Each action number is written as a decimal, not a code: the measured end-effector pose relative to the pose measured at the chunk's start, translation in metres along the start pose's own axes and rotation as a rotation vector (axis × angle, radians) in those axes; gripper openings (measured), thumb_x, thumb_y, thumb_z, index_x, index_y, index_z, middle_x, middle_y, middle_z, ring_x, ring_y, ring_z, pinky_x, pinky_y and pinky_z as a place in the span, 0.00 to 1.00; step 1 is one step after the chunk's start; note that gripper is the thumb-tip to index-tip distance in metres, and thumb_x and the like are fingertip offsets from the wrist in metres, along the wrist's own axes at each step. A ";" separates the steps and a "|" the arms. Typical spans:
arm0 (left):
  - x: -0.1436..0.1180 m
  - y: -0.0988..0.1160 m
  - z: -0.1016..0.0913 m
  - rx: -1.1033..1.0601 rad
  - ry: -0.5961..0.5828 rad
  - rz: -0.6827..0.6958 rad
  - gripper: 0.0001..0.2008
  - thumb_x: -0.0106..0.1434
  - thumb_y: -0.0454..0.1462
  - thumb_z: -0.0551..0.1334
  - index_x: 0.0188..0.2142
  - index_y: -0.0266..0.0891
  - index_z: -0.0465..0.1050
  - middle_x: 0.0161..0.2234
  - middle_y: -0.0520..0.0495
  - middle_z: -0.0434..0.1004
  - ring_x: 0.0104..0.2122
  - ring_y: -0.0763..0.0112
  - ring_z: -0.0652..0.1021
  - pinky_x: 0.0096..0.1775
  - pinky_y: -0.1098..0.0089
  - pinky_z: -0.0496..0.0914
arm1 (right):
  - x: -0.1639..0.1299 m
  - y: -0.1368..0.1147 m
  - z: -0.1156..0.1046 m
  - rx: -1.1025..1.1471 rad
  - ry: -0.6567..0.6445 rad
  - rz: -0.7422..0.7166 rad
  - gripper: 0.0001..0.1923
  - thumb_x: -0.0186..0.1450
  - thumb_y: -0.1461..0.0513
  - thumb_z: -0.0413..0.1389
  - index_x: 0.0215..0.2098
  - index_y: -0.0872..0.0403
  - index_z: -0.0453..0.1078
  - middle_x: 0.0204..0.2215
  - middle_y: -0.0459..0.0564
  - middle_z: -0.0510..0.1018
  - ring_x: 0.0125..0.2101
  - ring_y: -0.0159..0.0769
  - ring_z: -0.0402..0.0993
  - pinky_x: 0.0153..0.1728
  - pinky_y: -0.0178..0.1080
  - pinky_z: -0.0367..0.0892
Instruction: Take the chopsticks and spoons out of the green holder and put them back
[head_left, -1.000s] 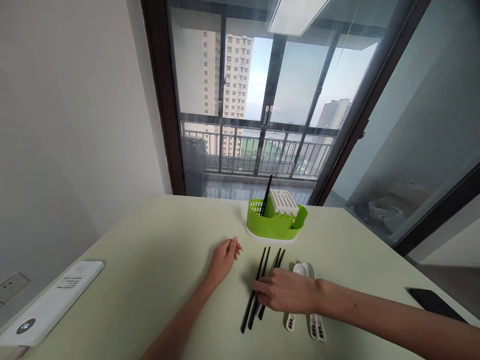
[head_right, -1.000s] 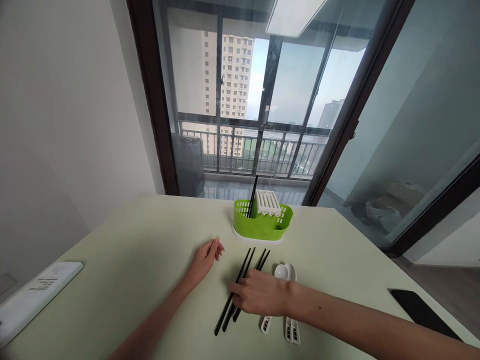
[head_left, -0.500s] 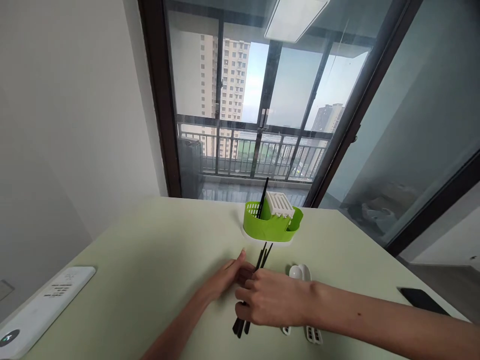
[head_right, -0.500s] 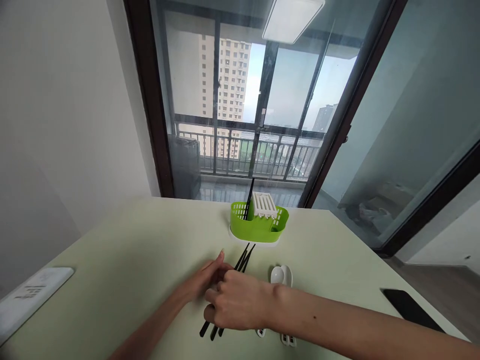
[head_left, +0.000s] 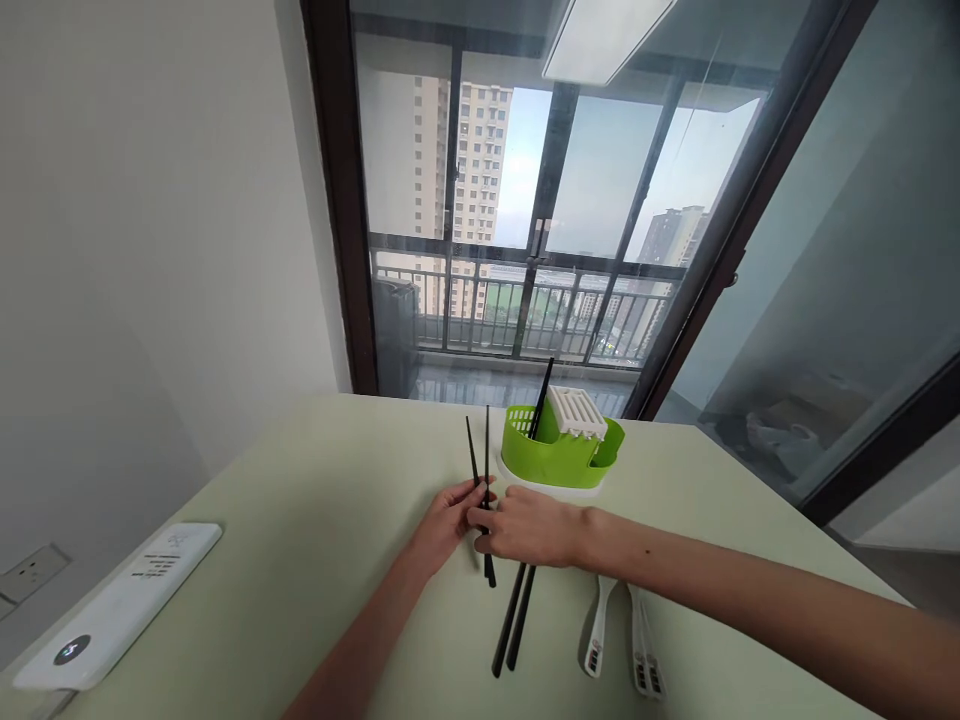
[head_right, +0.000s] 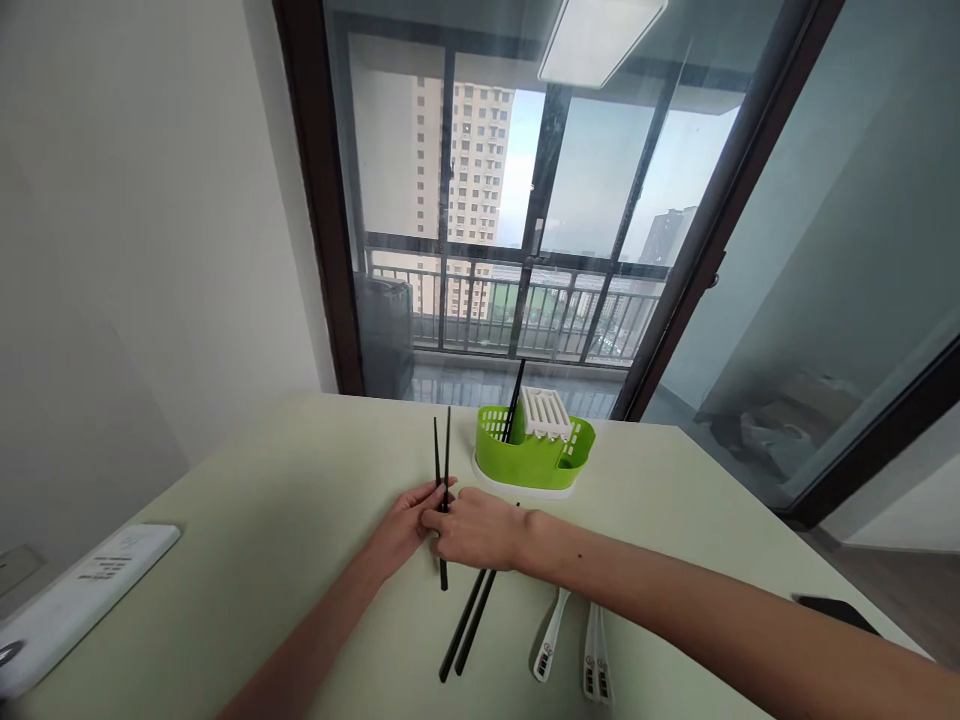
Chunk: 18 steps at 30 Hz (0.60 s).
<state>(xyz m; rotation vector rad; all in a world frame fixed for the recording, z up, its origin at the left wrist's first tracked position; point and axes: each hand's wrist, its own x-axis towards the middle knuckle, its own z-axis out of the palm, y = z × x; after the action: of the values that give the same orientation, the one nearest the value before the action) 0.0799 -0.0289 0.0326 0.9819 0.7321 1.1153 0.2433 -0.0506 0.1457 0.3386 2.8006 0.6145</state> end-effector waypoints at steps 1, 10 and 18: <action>0.001 -0.002 -0.003 -0.018 0.023 0.009 0.27 0.55 0.51 0.73 0.49 0.37 0.81 0.35 0.45 0.79 0.31 0.73 0.74 0.34 0.73 0.67 | -0.001 0.002 0.000 0.005 -0.009 0.008 0.09 0.69 0.69 0.53 0.41 0.53 0.74 0.46 0.51 0.76 0.29 0.33 0.76 0.24 0.38 0.58; 0.007 -0.006 -0.009 -0.184 0.145 0.052 0.24 0.52 0.49 0.76 0.44 0.37 0.82 0.31 0.50 0.76 0.29 0.77 0.73 0.32 0.76 0.68 | 0.001 0.008 0.001 0.117 0.004 0.037 0.17 0.68 0.70 0.49 0.52 0.52 0.68 0.52 0.53 0.74 0.30 0.31 0.76 0.27 0.37 0.64; 0.000 0.003 0.005 0.159 0.250 0.399 0.19 0.62 0.49 0.68 0.44 0.37 0.80 0.35 0.46 0.80 0.31 0.69 0.79 0.39 0.68 0.76 | 0.001 0.040 -0.016 0.659 0.416 0.577 0.17 0.70 0.59 0.55 0.56 0.53 0.64 0.51 0.53 0.75 0.31 0.31 0.78 0.39 0.38 0.69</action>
<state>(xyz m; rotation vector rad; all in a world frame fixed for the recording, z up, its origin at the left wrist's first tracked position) 0.0833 -0.0302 0.0378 1.1685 0.8580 1.5663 0.2440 -0.0211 0.1770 1.3050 3.2352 -0.2118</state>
